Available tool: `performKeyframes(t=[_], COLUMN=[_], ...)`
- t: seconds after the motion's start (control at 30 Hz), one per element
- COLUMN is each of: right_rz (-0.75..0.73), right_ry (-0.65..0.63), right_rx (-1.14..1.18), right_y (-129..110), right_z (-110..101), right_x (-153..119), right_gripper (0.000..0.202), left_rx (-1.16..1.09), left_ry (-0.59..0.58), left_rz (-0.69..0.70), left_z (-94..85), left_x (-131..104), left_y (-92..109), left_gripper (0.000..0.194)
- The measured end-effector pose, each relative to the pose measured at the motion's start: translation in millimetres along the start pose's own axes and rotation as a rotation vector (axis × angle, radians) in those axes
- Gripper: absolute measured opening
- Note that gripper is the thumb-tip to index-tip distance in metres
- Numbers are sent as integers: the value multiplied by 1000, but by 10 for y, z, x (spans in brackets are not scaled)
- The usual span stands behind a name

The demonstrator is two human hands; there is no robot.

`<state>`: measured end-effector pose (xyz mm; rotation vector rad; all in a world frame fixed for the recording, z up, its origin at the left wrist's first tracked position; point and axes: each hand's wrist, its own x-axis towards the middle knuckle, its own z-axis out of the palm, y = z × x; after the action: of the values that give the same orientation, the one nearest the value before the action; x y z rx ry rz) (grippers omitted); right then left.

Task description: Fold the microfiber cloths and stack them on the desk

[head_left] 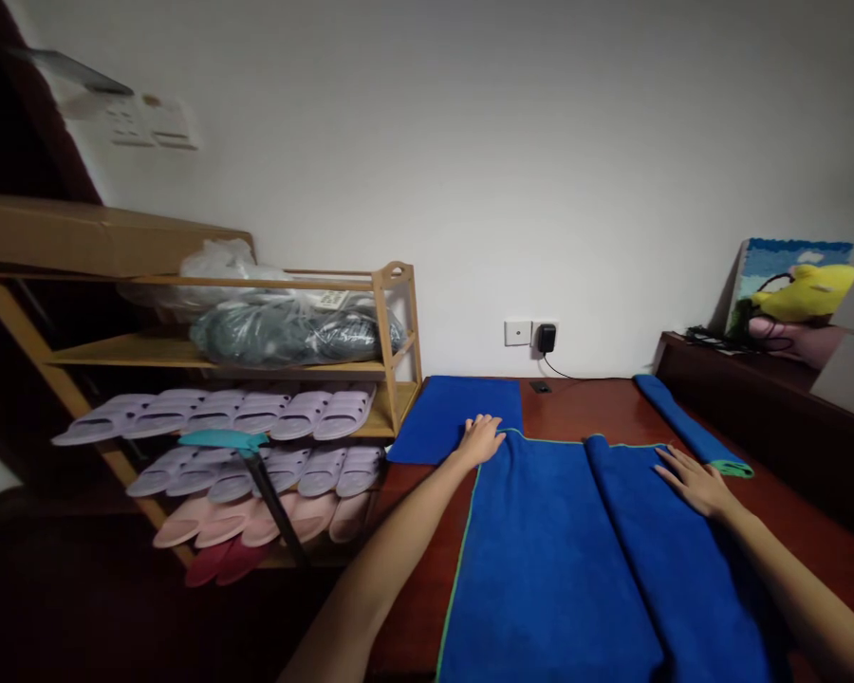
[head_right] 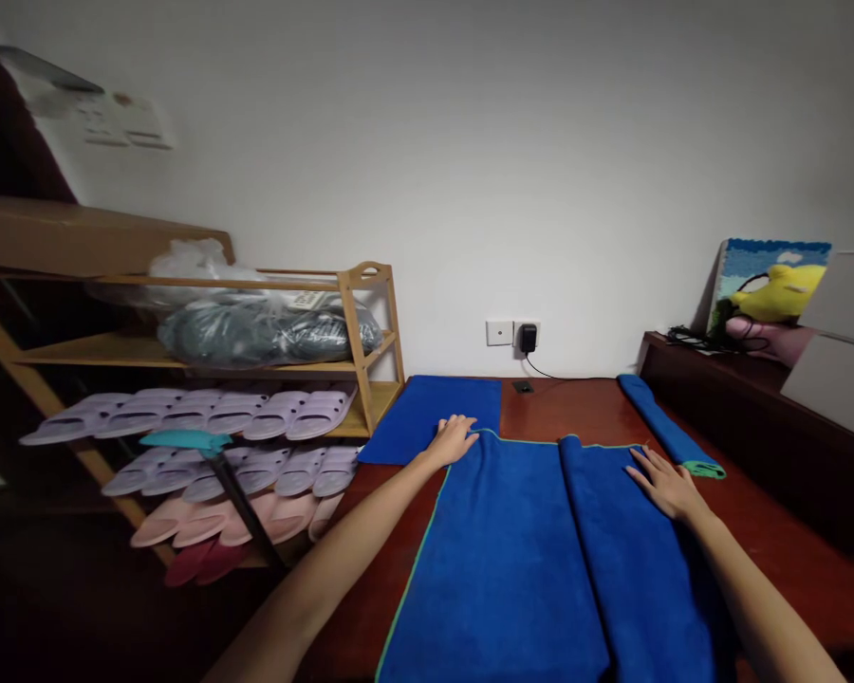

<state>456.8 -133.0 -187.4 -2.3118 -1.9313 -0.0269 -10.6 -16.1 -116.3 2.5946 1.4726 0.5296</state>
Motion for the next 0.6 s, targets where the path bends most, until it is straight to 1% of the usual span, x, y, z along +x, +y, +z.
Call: performKeyframes(t=[0.13, 0.23, 0.43, 0.6], right_rz=[0, 7, 10, -4], right_ry=[-4, -6, -32, -26], right_rx=[-15, -26, -67, -103], right_y=[111, 144, 161, 175], right_z=[-23, -45, -102, -117], right_x=[-42, -42, -17, -21], right_gripper=[71, 71, 73, 73], left_rx=[-62, -164, -459, -624], left_ry=[56, 116, 143, 177], left_rz=[-9, -6, -11, -19], left_z=[35, 5, -199, -379], left_x=[79, 101, 139, 81], left_y=[56, 47, -81, -136], left_gripper=[15, 7, 3, 9])
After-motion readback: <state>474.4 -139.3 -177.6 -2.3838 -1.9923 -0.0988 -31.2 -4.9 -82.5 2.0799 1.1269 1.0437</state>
